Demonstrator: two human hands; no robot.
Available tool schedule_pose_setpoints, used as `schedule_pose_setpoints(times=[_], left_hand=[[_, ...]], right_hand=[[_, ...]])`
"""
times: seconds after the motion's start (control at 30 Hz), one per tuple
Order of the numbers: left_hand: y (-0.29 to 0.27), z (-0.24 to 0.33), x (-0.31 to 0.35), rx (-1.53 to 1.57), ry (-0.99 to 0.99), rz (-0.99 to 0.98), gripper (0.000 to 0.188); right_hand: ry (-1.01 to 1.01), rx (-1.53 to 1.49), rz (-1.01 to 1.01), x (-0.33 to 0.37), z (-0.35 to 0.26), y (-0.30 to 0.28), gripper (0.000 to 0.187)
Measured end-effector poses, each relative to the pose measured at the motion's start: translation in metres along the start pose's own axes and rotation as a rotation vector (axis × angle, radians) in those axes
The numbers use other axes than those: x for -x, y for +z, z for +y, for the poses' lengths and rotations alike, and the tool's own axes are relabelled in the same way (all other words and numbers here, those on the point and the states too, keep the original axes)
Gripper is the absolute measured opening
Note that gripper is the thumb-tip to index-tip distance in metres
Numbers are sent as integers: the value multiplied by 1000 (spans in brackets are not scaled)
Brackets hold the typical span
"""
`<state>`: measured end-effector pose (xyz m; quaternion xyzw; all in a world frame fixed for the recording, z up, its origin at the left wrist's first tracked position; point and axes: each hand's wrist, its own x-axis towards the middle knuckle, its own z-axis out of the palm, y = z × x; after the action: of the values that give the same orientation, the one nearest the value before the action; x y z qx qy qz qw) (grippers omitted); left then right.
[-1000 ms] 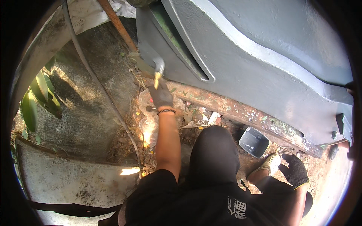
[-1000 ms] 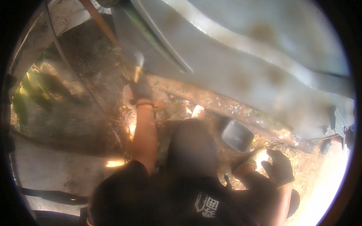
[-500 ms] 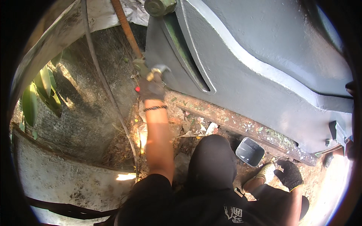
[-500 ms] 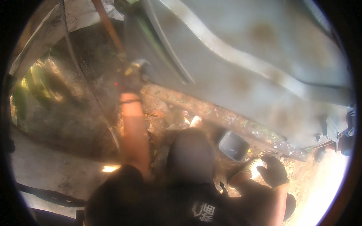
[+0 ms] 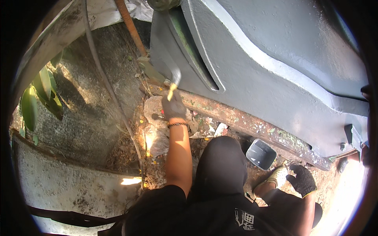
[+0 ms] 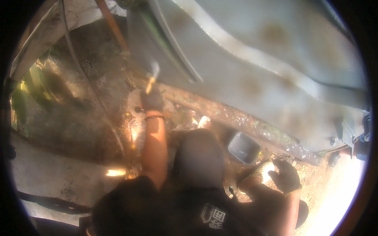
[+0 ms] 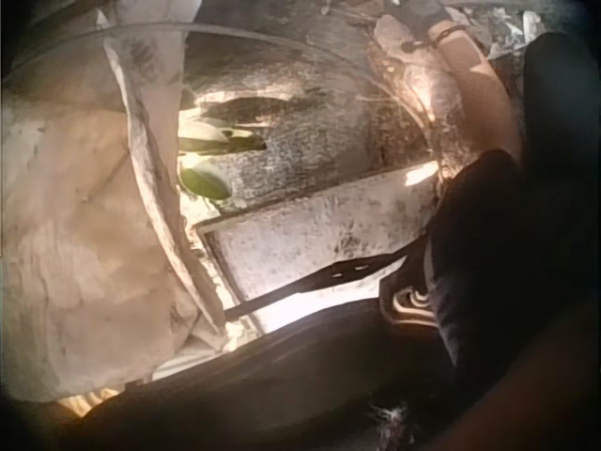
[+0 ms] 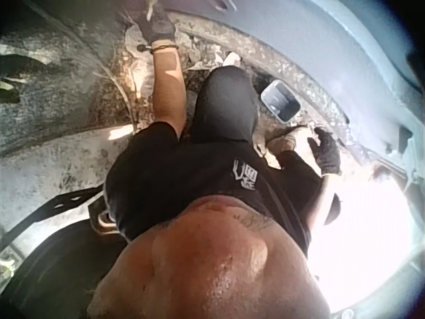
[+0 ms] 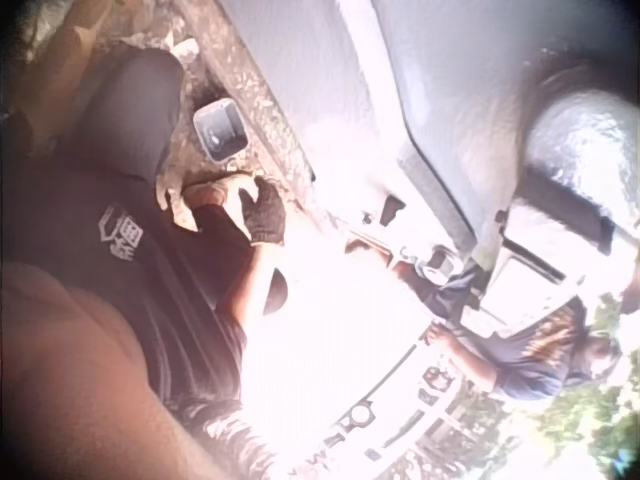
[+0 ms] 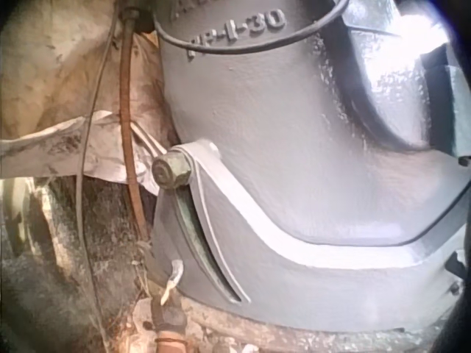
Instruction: The person kneels beside a large gray metal object and uses a paintbrush to apply gray paint to its lower side. They repeatedly dip the brush into a small paint container and continue brushing along the curved surface.
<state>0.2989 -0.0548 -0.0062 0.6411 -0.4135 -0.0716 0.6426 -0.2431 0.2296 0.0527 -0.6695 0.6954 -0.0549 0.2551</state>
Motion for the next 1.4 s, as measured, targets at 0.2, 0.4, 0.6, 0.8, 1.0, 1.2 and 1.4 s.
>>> schedule_pose_setpoints(times=[0.2, 0.4, 0.6, 0.8, 1.0, 1.2, 1.4], left_hand=[[-2, -39, 64, -217, -244, -240, 42], [-11, 50, -17, -273, 153, -160, 46], [-70, 119, -121, -533, 459, 65, 53], [-30, 148, -74, 413, 164, 27, 47], [7, -30, 47, 728, -348, -134, 39], [18, -45, 96, 266, -557, -292, 41], [-12, 145, 2, -271, 136, -86, 41]], right_hand=[[10, 8, 5, 0, 3, 2, 44], [24, -32, -10, -3, 2, 1, 46], [-56, -8, 59, -2, 16, 13, 49], [96, -20, -45, -2, 2, 1, 48], [65, 51, -69, -4, 5, 4, 48], [101, 60, -74, -3, 5, 0, 48], [-1, 82, -9, -2, 16, 4, 46]])
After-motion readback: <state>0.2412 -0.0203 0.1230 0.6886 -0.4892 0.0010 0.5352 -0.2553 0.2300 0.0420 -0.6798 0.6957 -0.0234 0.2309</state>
